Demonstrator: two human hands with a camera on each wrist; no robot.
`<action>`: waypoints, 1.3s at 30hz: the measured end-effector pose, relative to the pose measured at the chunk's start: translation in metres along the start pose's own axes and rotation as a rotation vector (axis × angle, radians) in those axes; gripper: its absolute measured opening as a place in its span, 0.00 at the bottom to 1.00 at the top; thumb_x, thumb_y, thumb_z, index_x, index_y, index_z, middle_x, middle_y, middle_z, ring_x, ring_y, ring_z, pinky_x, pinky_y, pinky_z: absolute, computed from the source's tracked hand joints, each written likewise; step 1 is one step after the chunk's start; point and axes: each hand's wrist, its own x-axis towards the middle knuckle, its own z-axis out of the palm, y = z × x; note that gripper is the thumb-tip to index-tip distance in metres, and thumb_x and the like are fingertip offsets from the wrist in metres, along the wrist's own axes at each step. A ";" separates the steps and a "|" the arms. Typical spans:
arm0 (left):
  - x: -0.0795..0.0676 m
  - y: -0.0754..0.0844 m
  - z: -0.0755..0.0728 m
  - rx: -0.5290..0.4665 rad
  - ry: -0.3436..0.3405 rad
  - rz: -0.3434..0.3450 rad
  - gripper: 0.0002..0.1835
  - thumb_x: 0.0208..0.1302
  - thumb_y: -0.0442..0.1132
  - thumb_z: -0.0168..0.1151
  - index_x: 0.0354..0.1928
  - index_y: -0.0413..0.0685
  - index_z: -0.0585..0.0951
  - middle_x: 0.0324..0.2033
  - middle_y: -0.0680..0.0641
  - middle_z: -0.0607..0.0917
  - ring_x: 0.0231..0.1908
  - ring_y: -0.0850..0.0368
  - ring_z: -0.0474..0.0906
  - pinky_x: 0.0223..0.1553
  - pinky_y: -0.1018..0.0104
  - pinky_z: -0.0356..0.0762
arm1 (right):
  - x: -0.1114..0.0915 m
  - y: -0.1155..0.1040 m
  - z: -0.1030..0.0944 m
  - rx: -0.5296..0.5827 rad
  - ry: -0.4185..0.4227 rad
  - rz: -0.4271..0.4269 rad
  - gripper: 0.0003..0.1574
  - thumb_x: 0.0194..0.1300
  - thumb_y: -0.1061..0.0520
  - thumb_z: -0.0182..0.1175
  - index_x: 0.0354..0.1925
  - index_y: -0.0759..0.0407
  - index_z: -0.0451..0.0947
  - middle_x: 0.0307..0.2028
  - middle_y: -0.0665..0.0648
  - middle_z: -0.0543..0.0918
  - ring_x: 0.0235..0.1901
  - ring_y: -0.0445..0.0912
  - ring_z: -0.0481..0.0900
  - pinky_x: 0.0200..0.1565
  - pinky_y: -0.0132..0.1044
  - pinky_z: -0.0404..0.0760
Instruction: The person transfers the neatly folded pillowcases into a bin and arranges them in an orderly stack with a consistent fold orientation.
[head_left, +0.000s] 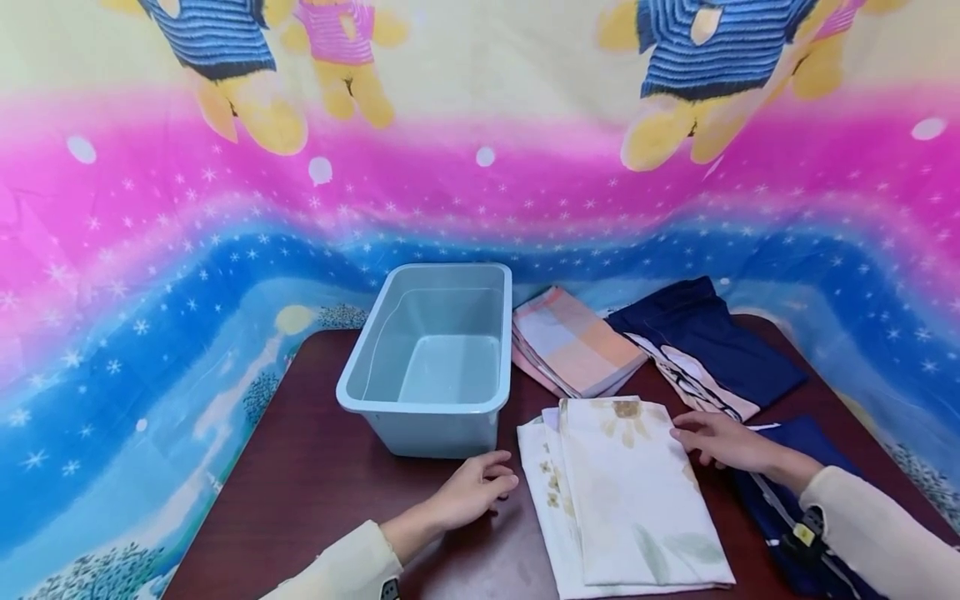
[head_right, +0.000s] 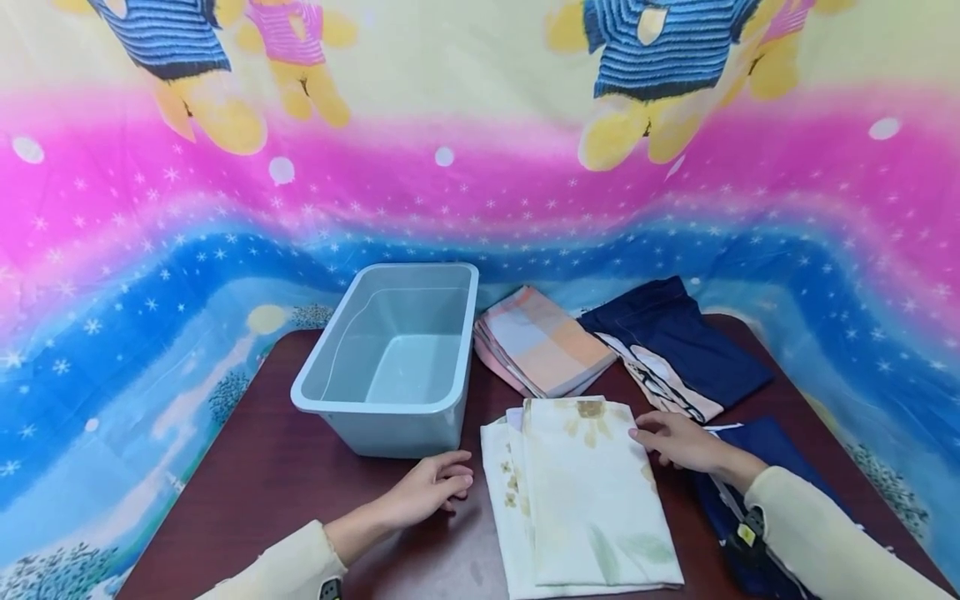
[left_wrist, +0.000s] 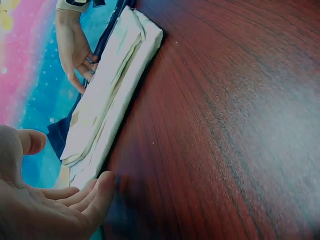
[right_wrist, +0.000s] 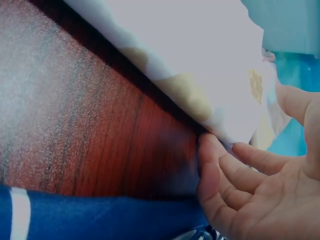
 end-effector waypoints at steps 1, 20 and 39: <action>0.001 0.000 0.001 -0.002 0.002 -0.009 0.31 0.72 0.37 0.58 0.71 0.26 0.64 0.58 0.28 0.80 0.49 0.40 0.84 0.43 0.50 0.85 | 0.001 0.001 -0.001 0.002 -0.003 0.003 0.41 0.77 0.45 0.53 0.70 0.76 0.60 0.40 0.58 0.83 0.32 0.48 0.76 0.31 0.39 0.77; 0.016 0.003 0.014 -0.093 -0.009 -0.136 0.38 0.73 0.42 0.56 0.75 0.28 0.55 0.57 0.34 0.82 0.47 0.46 0.84 0.39 0.54 0.86 | 0.008 0.013 -0.005 0.057 -0.041 0.001 0.41 0.78 0.46 0.52 0.70 0.78 0.59 0.44 0.60 0.84 0.35 0.49 0.78 0.32 0.37 0.78; 0.030 0.002 0.024 -0.265 0.012 -0.212 0.31 0.73 0.47 0.54 0.68 0.30 0.67 0.53 0.41 0.80 0.43 0.56 0.82 0.34 0.68 0.77 | 0.011 0.018 0.002 0.220 -0.168 0.023 0.34 0.76 0.44 0.55 0.65 0.69 0.65 0.19 0.48 0.65 0.17 0.40 0.60 0.19 0.31 0.61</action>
